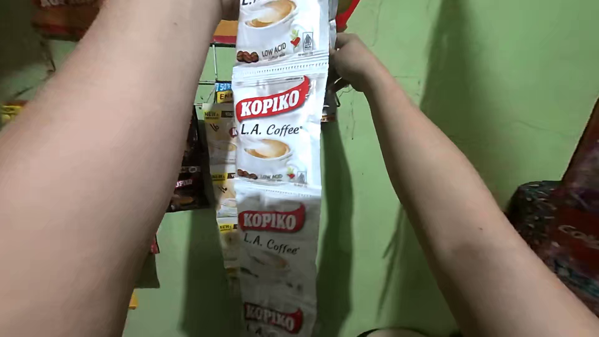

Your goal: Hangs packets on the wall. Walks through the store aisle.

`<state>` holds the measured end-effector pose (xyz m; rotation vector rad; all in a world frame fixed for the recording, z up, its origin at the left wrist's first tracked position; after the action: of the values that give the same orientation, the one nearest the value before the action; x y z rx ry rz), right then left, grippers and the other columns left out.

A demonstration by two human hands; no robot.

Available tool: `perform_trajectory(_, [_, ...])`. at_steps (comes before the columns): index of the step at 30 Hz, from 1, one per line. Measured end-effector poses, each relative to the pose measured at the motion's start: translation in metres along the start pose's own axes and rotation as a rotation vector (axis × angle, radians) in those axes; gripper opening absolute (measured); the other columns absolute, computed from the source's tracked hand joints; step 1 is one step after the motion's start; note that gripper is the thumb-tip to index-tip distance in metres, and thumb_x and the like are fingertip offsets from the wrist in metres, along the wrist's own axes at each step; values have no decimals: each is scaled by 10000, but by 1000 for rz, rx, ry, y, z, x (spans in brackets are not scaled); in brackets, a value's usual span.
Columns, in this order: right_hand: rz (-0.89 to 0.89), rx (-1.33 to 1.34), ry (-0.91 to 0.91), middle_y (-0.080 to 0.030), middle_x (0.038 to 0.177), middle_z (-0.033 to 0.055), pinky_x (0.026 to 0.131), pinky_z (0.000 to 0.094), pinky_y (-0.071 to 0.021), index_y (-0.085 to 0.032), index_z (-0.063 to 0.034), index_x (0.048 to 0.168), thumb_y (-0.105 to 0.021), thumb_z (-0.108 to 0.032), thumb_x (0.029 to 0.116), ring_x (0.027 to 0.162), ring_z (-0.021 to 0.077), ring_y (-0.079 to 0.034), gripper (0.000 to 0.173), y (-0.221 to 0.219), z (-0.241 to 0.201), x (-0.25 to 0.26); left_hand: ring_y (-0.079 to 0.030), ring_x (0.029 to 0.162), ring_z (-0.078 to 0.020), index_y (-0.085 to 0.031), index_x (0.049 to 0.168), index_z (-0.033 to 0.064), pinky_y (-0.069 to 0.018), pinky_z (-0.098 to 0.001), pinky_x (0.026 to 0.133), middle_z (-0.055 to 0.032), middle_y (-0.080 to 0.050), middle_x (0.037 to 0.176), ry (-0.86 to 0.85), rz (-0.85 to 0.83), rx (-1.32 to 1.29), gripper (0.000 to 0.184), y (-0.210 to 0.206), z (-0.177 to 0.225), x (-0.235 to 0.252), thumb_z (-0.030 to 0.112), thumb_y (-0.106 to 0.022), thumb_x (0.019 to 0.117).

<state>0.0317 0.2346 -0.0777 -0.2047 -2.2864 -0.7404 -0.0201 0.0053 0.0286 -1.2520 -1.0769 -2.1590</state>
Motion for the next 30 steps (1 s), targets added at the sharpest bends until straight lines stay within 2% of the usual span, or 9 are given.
perform_trajectory(3, [-12, -138, -78, -633, 917, 82, 603, 297, -523, -598, -52, 1278, -549, -274, 1063, 647, 119, -591, 314, -1, 23, 0, -631, 1064, -267, -558, 1237, -152, -488, -374, 973, -273, -615, 1184, 28, -163, -285, 277, -13, 23, -42, -71, -482, 983])
perform_trajectory(6, [55, -236, -26, -661, 1087, 203, 817, 481, -504, -651, 28, 1209, -696, -229, 967, 876, 267, -626, 356, 5, 41, -5, -639, 714, -85, -585, 1103, 15, -563, -224, 675, -58, -627, 874, 233, -138, -808, 116, -24, 69, -107, 88, -535, 1026])
perform_trajectory(8, [136, -149, 49, -656, 1130, 212, 812, 470, -521, -638, 18, 1242, -681, -240, 978, 893, 275, -638, 370, 10, 53, -20, -670, 721, -102, -595, 1181, 78, -586, -264, 659, -43, -675, 901, 345, -188, -871, 211, -43, 70, -109, 215, -589, 1020])
perform_trajectory(11, [163, 191, -2, -642, 971, 70, 641, 315, -529, -643, -28, 1205, -399, -407, 1105, 732, 130, -616, 461, -3, 70, -69, -658, 799, -147, -560, 1330, 97, -566, -308, 701, -77, -665, 1008, 480, -284, -819, 356, -79, 58, -111, 332, -513, 1066])
perform_trajectory(13, [74, 364, -40, -688, 919, 53, 663, 333, -572, -644, -17, 1198, -294, -484, 1106, 762, 125, -667, 590, -28, 86, -111, -653, 838, -183, -549, 1327, 90, -567, -342, 726, -107, -647, 1053, 596, -282, -850, 374, -97, 52, -115, 348, -507, 1061])
perform_trajectory(17, [-23, 498, -122, -717, 971, 84, 779, 328, -591, -587, -5, 1253, -613, -155, 1020, 843, 130, -699, 277, -77, 128, -167, -638, 788, -173, -535, 1168, 75, -566, -334, 683, -97, -614, 987, 692, -284, -922, 240, -106, 53, -119, 239, -505, 996])
perform_trajectory(21, [142, 565, -32, -722, 850, 42, 736, 242, -590, -648, 22, 1097, -628, 24, 951, 761, 58, -697, 148, -92, 138, -186, -636, 751, -131, -580, 1104, 89, -556, -283, 680, -61, -635, 920, 522, -393, -672, 168, -102, 59, -118, 201, -484, 1024])
perform_trajectory(27, [284, 495, 264, -715, 857, -68, 675, 186, -596, -617, -38, 1127, -615, 0, 959, 720, -18, -683, 173, -54, 92, -186, -611, 904, -230, -651, 1159, -5, -502, -456, 832, -149, -642, 1055, 266, -474, -35, 379, -87, 64, -121, 335, -515, 1058])
perform_trajectory(30, [283, 555, 365, -732, 885, -62, 718, 226, -630, -597, -45, 1139, -578, 20, 971, 753, 19, -715, 181, -33, 70, -159, -592, 1139, -386, -630, 1154, -104, -428, -603, 962, -289, -613, 1216, 148, -497, 132, 418, -85, 63, -127, 269, -462, 1070])
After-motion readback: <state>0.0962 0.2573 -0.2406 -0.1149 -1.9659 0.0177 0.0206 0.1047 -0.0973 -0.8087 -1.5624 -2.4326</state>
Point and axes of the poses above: each hand's wrist, its own x-axis towards the middle knuckle, its own y-axis out of the back of the hand, z = x × y, the point moved 4 cm from there along x, towards the middle knuckle
